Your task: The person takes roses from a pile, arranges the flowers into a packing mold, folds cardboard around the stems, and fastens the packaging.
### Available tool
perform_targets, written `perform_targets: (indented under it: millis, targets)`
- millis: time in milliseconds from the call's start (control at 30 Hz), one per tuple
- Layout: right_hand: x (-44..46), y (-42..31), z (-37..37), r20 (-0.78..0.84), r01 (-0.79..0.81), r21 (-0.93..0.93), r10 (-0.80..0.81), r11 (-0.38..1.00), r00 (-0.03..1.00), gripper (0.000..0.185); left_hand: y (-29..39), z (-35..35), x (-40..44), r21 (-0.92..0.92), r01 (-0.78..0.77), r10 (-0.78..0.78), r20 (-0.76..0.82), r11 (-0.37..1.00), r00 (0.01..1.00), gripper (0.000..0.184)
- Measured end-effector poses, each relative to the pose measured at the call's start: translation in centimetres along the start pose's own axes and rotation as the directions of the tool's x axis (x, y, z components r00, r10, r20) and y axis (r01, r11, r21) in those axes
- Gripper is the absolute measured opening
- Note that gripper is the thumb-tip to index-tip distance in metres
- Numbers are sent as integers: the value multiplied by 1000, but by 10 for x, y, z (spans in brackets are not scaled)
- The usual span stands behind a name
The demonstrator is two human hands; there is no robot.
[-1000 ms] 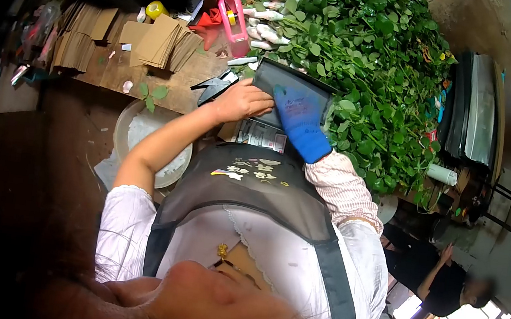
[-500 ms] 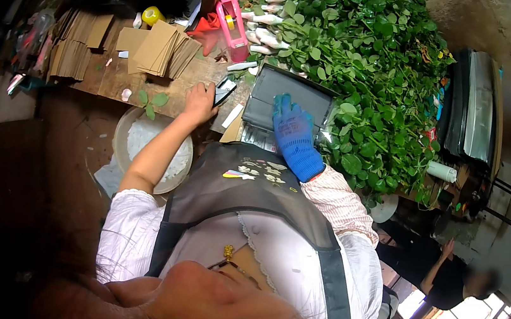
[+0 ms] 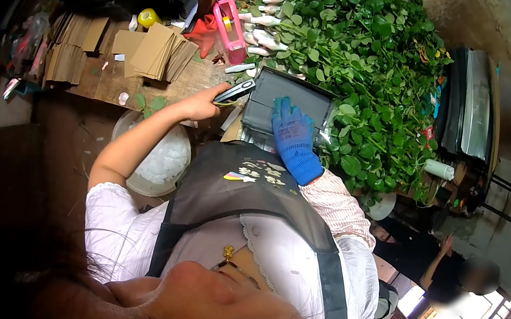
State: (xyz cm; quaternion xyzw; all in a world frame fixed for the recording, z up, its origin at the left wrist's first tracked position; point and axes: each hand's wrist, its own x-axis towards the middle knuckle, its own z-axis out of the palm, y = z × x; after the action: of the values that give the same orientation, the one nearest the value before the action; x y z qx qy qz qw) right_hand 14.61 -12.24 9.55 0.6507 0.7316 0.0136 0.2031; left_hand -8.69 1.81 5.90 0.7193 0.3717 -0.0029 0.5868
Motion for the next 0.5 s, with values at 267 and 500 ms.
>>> perform_targets:
  millis: [267, 500]
  targets:
    - [0, 0, -8, 76, 11, 14, -12, 1000, 997, 60, 19, 11, 2, 528, 114, -92, -68, 842, 993, 34]
    - [-1, 5, -8, 56, 42, 57, -46, 997, 997, 66, -11, 4, -18, 306, -23, 79, -173, 952, 982, 34]
